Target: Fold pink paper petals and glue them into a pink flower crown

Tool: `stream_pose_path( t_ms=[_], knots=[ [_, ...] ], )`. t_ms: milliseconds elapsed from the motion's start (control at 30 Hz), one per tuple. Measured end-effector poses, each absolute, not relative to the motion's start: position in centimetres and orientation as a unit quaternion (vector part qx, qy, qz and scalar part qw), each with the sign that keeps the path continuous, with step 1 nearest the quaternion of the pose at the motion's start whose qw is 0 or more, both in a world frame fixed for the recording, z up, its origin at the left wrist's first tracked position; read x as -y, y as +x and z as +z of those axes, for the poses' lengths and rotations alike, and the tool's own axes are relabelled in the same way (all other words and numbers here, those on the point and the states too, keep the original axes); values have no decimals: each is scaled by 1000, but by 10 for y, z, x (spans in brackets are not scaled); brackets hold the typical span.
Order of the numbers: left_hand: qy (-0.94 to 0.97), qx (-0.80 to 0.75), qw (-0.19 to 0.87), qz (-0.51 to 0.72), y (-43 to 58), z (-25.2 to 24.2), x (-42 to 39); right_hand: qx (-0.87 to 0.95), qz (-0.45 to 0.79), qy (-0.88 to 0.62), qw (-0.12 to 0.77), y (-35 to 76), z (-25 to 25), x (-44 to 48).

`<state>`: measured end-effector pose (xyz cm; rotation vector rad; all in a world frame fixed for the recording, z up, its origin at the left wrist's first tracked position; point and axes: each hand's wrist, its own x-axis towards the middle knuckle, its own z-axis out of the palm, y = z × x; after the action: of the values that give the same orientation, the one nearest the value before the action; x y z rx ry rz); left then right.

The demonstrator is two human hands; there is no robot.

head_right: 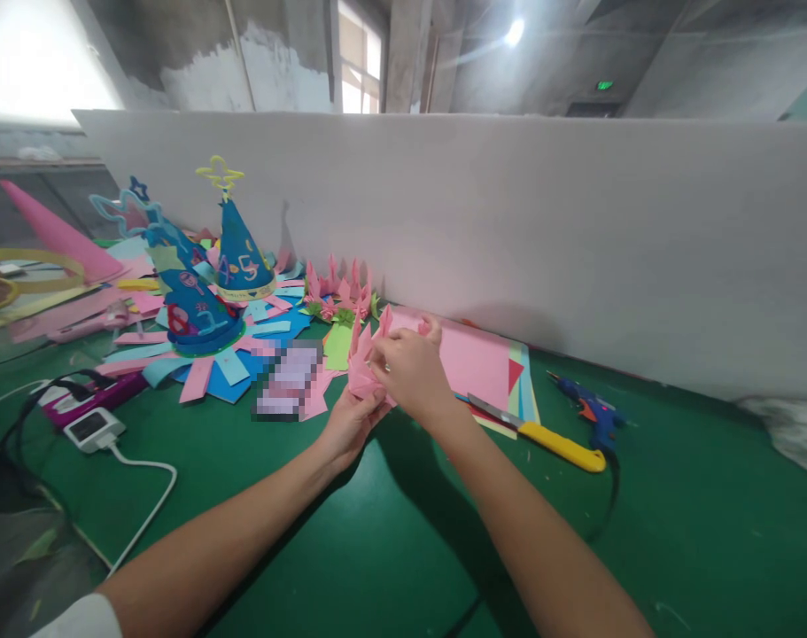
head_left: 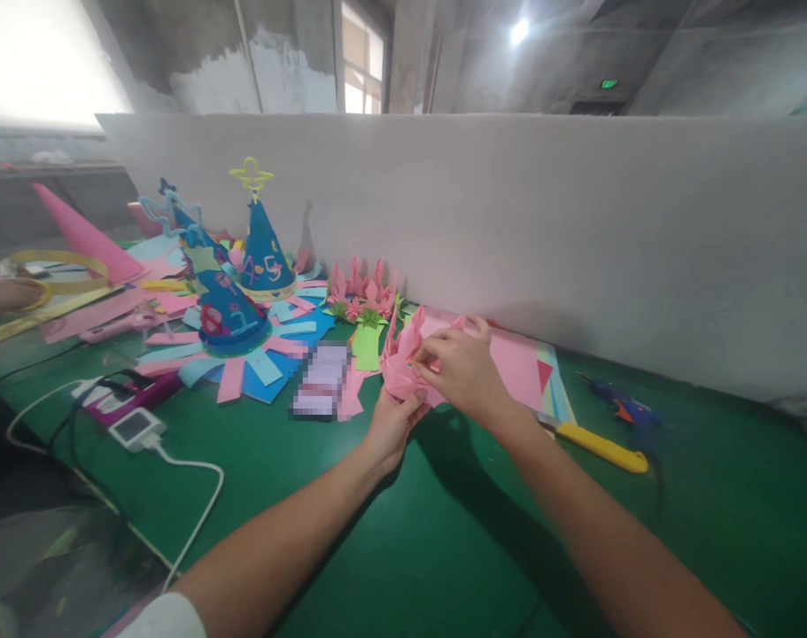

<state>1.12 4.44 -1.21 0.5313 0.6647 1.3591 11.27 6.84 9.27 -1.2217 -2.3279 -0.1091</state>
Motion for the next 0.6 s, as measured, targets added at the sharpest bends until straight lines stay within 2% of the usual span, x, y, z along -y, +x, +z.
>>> stream_pose_path(
  t_ms=[600],
  knots=[
    [211, -280, 725, 592, 10, -10, -43, 843, -22, -466, 268, 114, 90, -67]
  ],
)
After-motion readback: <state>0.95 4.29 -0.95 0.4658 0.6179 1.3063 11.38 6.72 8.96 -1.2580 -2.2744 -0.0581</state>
